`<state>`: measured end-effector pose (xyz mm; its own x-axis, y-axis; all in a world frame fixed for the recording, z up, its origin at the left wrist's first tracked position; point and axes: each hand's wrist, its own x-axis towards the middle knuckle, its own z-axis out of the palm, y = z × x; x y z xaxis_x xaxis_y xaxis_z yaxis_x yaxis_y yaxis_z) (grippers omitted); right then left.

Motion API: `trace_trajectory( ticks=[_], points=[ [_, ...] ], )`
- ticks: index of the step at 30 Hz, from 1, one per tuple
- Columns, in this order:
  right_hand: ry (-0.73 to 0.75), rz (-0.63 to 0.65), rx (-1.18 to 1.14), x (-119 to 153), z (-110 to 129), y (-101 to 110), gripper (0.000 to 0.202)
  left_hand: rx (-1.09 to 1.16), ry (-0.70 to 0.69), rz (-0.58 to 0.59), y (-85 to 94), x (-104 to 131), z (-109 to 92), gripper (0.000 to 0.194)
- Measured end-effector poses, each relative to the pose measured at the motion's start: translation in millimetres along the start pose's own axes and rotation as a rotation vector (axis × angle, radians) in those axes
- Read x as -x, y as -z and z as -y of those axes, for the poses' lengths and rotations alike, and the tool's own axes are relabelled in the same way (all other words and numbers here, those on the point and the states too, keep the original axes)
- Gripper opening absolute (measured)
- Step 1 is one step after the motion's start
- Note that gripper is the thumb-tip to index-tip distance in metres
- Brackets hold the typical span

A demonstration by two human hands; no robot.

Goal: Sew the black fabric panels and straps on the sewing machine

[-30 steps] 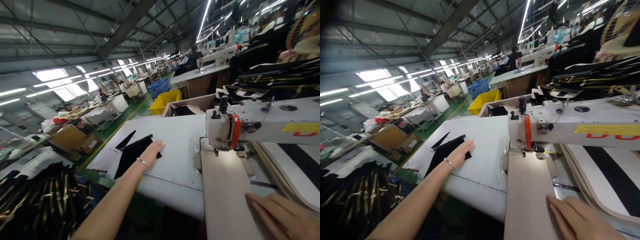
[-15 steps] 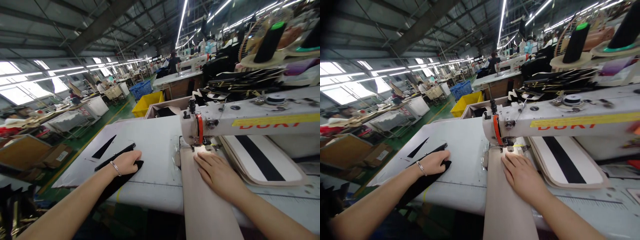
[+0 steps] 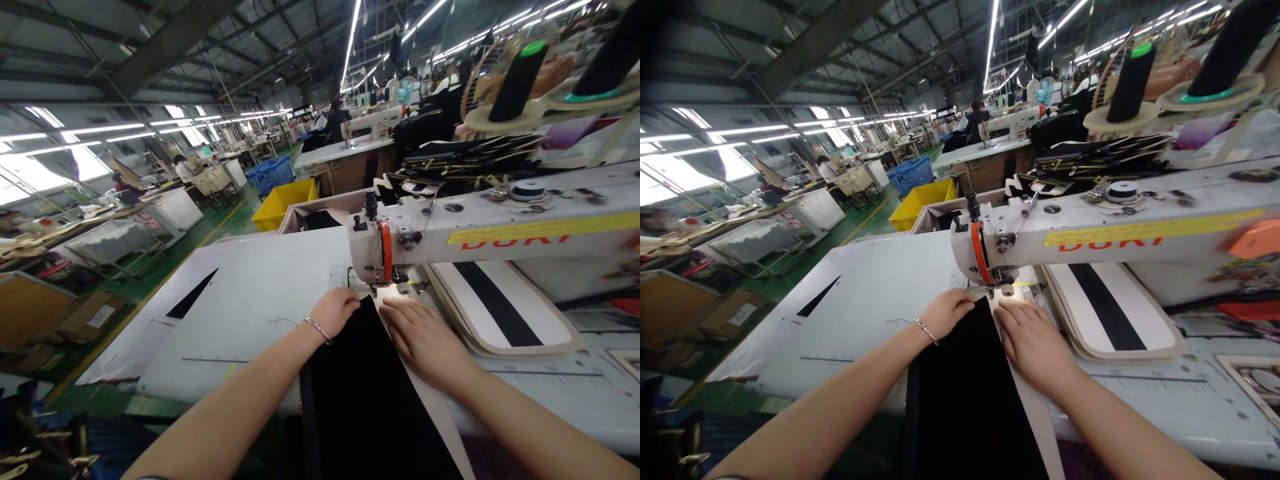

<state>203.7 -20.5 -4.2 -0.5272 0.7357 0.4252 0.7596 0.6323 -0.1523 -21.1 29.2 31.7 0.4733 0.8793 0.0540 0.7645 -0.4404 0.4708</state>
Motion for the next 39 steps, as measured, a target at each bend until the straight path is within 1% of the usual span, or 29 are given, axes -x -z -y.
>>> trace_trajectory(
  ticks=[2,6,12,16,22,26,29,31,33,35,37,39],
  points=[
    [-0.009,0.004,-0.004,0,0,0,0.036,-0.019,0.024,0.001,-5.5,-6,-5,0.010],
    [-0.008,0.017,-0.013,-1,-1,1,0.041,-0.069,0.069,0.006,-4.2,-17,-11,0.004],
    [-0.019,0.035,-0.017,-1,0,-1,0.047,-0.098,0.087,0.019,-8.9,-30,-12,0.006],
    [-0.027,0.045,-0.017,-2,0,0,0.050,-0.067,0.088,0.017,-12.9,-34,-6,0.012],
    [-0.049,0.097,-0.001,-3,1,1,0.054,-0.062,0.083,-0.010,-14.6,-37,0,0.013],
    [-0.055,0.114,0.013,-4,2,1,0.056,-0.076,0.073,-0.026,-12.8,-41,-1,0.014],
    [-0.051,0.098,0.010,-4,2,1,0.056,-0.091,0.073,-0.047,-10.0,-37,-6,0.010],
    [-0.047,0.086,-0.004,-3,1,1,0.054,-0.123,0.024,-0.082,-9.0,-27,-12,0.007],
    [-0.043,0.091,-0.019,-2,0,1,0.051,-0.169,-0.090,-0.089,-9.6,-14,-18,0.009],
    [-0.047,0.105,-0.027,-2,0,1,0.048,-0.209,-0.204,-0.064,-11.6,-2,-21,0.015],
    [-0.058,0.115,-0.032,-2,0,2,0.047,-0.220,-0.256,-0.042,-13.8,6,-22,0.021],
    [-0.067,0.117,-0.035,-3,1,3,0.047,-0.222,-0.283,-0.041,-15.6,7,-19,0.022]
  ],
)
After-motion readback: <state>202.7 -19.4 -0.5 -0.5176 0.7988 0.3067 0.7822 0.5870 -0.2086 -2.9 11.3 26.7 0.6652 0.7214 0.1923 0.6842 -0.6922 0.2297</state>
